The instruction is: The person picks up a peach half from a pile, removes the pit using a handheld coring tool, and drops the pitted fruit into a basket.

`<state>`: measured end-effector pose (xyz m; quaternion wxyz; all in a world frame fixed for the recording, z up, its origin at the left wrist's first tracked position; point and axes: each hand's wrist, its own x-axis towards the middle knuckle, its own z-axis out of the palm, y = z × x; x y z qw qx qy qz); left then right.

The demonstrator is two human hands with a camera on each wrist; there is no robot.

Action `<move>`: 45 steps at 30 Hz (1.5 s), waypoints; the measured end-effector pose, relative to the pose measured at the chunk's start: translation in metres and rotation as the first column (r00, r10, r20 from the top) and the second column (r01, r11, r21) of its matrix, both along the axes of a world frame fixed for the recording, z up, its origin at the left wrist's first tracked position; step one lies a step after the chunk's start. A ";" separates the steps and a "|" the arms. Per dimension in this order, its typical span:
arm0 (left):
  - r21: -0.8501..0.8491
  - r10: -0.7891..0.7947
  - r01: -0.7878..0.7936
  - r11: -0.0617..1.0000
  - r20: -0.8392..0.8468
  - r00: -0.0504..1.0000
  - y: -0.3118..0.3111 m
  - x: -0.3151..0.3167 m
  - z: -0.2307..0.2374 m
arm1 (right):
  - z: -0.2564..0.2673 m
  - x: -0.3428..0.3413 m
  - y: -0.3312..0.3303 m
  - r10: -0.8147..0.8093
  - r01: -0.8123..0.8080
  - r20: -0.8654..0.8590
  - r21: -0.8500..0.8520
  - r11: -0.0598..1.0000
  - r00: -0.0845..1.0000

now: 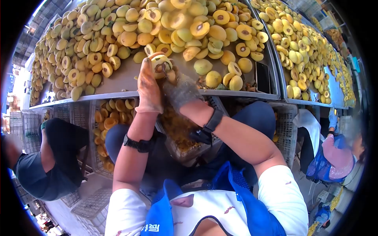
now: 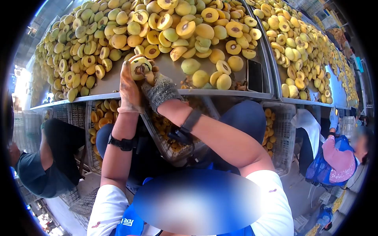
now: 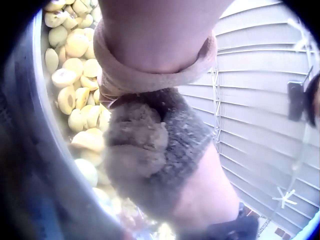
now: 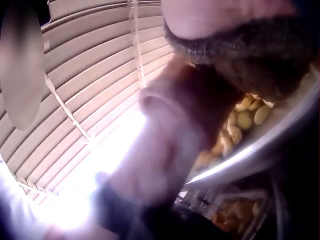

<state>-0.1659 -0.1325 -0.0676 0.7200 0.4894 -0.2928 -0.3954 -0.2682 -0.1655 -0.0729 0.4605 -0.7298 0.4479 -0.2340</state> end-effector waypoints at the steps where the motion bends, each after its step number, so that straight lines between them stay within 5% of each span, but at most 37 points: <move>1: -0.005 0.064 -0.064 0.998 0.091 0.994 -0.006 0.000 -0.012 | -0.008 0.000 -0.002 -0.005 0.005 -0.002 0.004 1.000 1.000; 2: -0.002 0.060 -0.060 0.998 0.089 0.994 -0.005 0.000 -0.012 | -0.021 0.000 -0.006 0.088 -0.084 0.037 -0.103 0.991 0.995; 4: 0.005 -0.084 0.090 0.996 -0.288 0.954 -0.004 0.002 -0.009 | -0.038 0.001 -0.007 0.183 -0.166 0.065 -0.213 0.963 0.981; 6: 0.010 -0.078 0.085 0.996 -0.296 0.952 -0.004 -0.003 -0.002 | -0.047 0.003 -0.004 0.236 -0.295 -0.194 -0.392 0.871 0.952; 7: 0.016 -0.072 0.081 0.997 -0.305 0.950 -0.004 -0.004 0.000 | -0.042 0.000 -0.008 0.230 -0.289 -0.191 -0.392 0.873 0.954; 9: -0.009 -0.113 0.116 0.993 -0.313 0.943 -0.004 0.002 -0.003 | -0.034 -0.010 -0.017 0.388 -0.439 -0.225 -0.616 0.654 0.894; 10: -0.038 -0.141 0.136 0.990 -0.325 0.935 -0.004 0.004 -0.005 | -0.038 -0.006 -0.018 0.384 -0.437 -0.226 -0.612 0.659 0.895; 12: -0.045 -0.109 0.100 0.994 -0.300 0.948 -0.004 0.002 -0.006 | -0.047 0.006 -0.020 0.350 -0.373 -0.133 -0.250 0.894 0.927; 14: -0.013 -0.029 0.029 0.999 -0.013 0.999 -0.002 0.000 -0.002 | -0.029 0.004 -0.022 0.378 -0.424 -0.195 -0.326 0.845 0.905; 16: 0.041 -0.058 0.057 0.998 0.040 0.998 -0.004 0.009 -0.003 | -0.024 -0.002 -0.026 0.389 -0.462 -0.254 -0.394 0.795 0.886; 18: 0.113 -0.127 0.097 0.989 0.300 0.945 -0.005 0.016 -0.004 | -0.036 -0.007 -0.043 0.507 -0.614 -0.376 -0.635 0.468 0.775; 19: 0.136 -0.180 0.162 0.977 0.137 0.974 -0.005 0.021 0.000 | -0.031 -0.006 -0.049 0.664 -0.667 -0.105 -0.238 0.706 0.740; 22: 0.271 -0.336 0.265 0.925 0.267 0.903 0.002 0.030 0.017 | -0.008 -0.015 -0.050 0.648 -0.663 -0.238 0.023 0.748 0.723; 23: 0.271 -0.265 0.125 0.955 0.582 0.769 0.001 0.028 0.005 | -0.028 -0.007 -0.050 0.612 -0.667 -0.330 -0.077 0.741 0.719; 24: 0.274 -0.262 0.118 0.954 0.582 0.770 -0.001 0.031 -0.002 | -0.032 -0.004 -0.047 0.618 -0.671 -0.327 -0.075 0.737 0.715; 26: 0.296 -0.334 0.274 0.915 0.175 0.926 -0.004 0.035 -0.009 | -0.019 -0.003 -0.034 0.473 -0.614 -0.519 -0.134 0.778 0.712; 28: 0.270 -0.348 0.299 0.915 0.157 0.924 0.000 0.032 -0.003 | 0.004 -0.014 -0.031 0.461 -0.612 -0.534 -0.142 0.778 0.709; 30: 0.340 -0.369 0.351 0.873 -0.012 0.929 0.001 0.030 0.011 | 0.020 -0.030 -0.033 0.624 -0.614 -0.043 0.141 0.777 0.780; 31: 0.208 -0.320 0.324 0.923 -0.052 0.946 0.000 0.025 0.009 | 0.018 -0.034 -0.032 0.428 -0.437 0.197 0.682 0.586 0.882; 32: 0.209 -0.324 0.327 0.922 -0.049 0.945 0.001 0.020 0.011 | 0.012 -0.042 -0.031 0.425 -0.436 0.199 0.681 0.588 0.883; 34: 0.085 -0.325 0.314 0.946 0.270 0.906 0.006 0.014 0.015 | -0.009 -0.053 -0.028 0.169 -0.623 0.600 0.739 0.257 0.782; 35: -0.005 -0.379 0.395 0.919 -0.291 0.878 0.003 0.015 0.014 | -0.022 -0.047 -0.025 0.088 -0.644 0.639 0.749 0.154 0.764; 36: -0.005 -0.378 0.393 0.919 -0.290 0.879 0.004 0.015 0.014 | -0.034 -0.040 -0.022 0.090 -0.645 0.640 0.749 0.153 0.763; 37: -0.031 -0.368 0.374 0.927 -0.270 0.890 0.004 0.011 0.017 | -0.039 -0.031 -0.017 -0.068 -0.825 0.842 0.504 -0.253 0.535; 38: -0.059 -0.358 0.355 0.933 -0.251 0.899 0.003 0.007 0.019 | -0.043 -0.028 -0.015 -0.325 -0.831 0.892 0.093 -0.548 0.314; 40: -0.201 -0.380 0.329 0.923 -0.322 0.867 0.001 -0.003 0.008 | -0.047 -0.028 -0.003 -0.301 -0.858 0.883 0.187 -0.478 0.360; 42: -0.343 -0.406 0.281 0.896 -0.380 0.831 -0.002 -0.001 0.003 | -0.044 -0.020 0.008 -0.127 -0.765 0.782 0.539 -0.353 0.610; 43: -0.383 -0.418 0.285 0.879 -0.326 0.848 -0.005 0.005 0.003 | -0.049 -0.024 0.011 -0.264 -0.862 0.887 0.236 -0.448 0.380; 44: -0.421 -0.426 0.292 0.859 -0.269 0.864 -0.009 0.013 0.004 | -0.053 -0.022 0.013 -0.257 -0.860 0.889 0.234 -0.454 0.378; 45: -0.582 -0.595 0.313 0.751 -0.389 0.703 -0.011 0.029 0.006 | -0.058 -0.020 0.015 -0.160 -0.855 0.889 0.344 -0.388 0.429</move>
